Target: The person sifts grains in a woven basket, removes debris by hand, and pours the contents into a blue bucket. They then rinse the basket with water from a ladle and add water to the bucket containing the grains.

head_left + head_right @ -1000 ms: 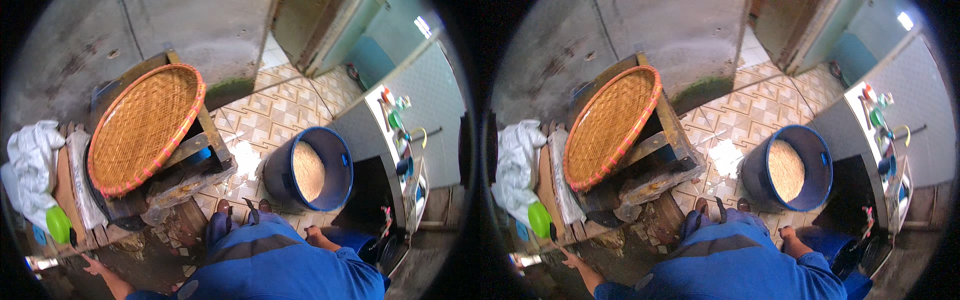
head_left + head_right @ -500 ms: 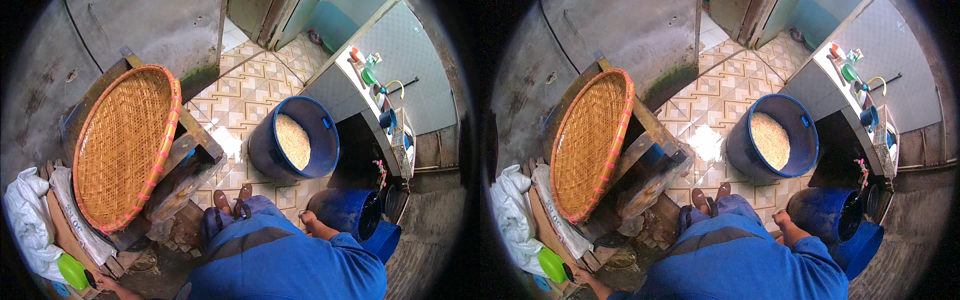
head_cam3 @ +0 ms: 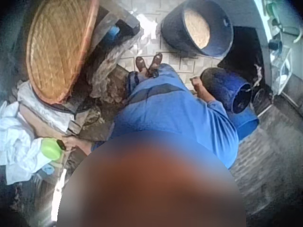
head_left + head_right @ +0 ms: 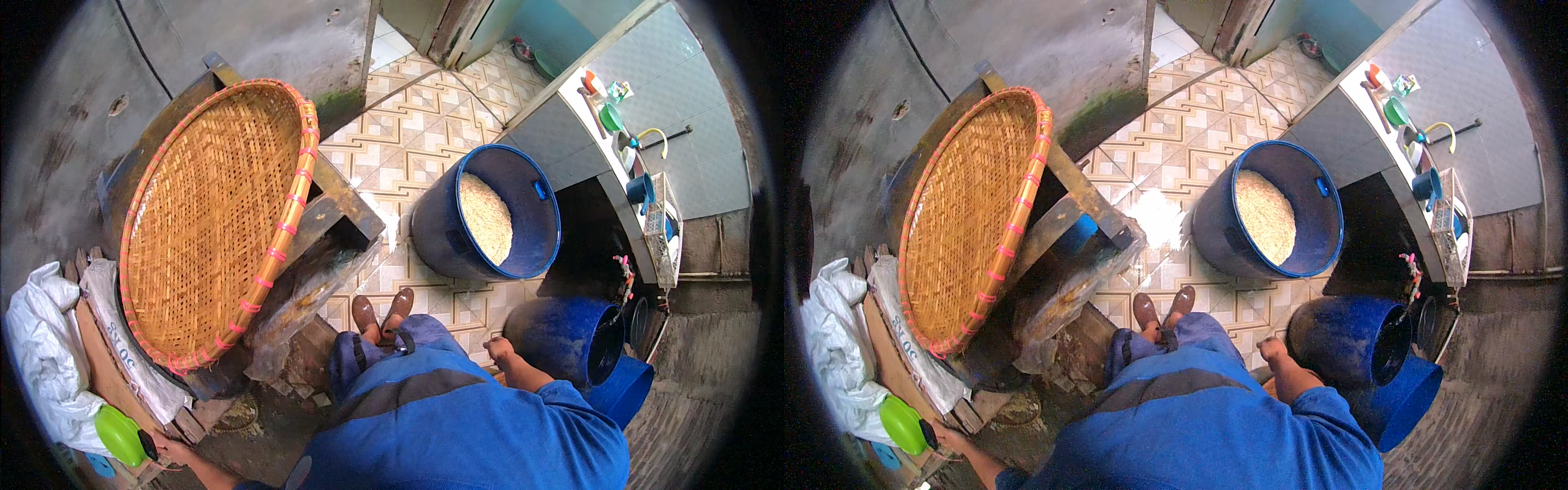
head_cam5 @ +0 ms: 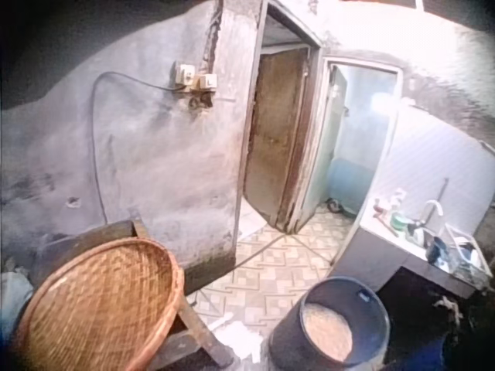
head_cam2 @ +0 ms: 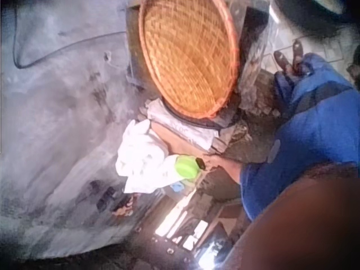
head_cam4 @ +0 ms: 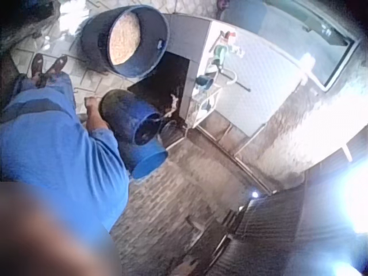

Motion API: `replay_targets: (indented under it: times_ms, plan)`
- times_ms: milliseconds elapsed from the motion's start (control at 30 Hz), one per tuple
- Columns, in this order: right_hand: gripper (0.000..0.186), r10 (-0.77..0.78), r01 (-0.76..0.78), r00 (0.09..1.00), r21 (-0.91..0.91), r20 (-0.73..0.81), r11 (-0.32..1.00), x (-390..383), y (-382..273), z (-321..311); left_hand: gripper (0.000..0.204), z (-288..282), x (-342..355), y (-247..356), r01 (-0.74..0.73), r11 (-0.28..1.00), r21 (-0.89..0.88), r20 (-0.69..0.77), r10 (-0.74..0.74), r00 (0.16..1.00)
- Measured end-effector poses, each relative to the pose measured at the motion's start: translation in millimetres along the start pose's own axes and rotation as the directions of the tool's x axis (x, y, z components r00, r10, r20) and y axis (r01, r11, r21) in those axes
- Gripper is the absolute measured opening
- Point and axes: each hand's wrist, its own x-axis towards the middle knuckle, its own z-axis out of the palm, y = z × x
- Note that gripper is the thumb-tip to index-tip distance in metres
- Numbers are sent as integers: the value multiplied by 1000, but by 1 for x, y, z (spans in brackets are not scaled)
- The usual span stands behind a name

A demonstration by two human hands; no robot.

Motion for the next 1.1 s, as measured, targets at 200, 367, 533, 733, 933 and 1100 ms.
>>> replay_targets:
  times_ms: [200,367,533,733,933,1100]
  plan:
    - [25,-12,17,999,144,-33,989,0,-31,-7,110,-4,26,-50,53,973,224,-136,-22,990]
    - [24,-40,42,999,112,-19,993,7,-37,-1,94,1,57,-65,-143,963,229,-117,174,978]
    - [24,-96,98,995,70,-34,993,31,-1,4,75,10,62,-76,-355,924,144,-190,378,906]
    - [25,-4,5,1000,206,-6,979,5,-34,-11,75,1,60,-66,-292,956,32,-222,292,930]
    - [24,19,-21,1000,207,13,978,16,-20,-6,86,-2,70,-55,-70,998,2,-267,68,961]
    - [30,29,-32,999,123,32,992,8,-45,-17,80,3,80,-54,-48,998,-47,-422,24,906]
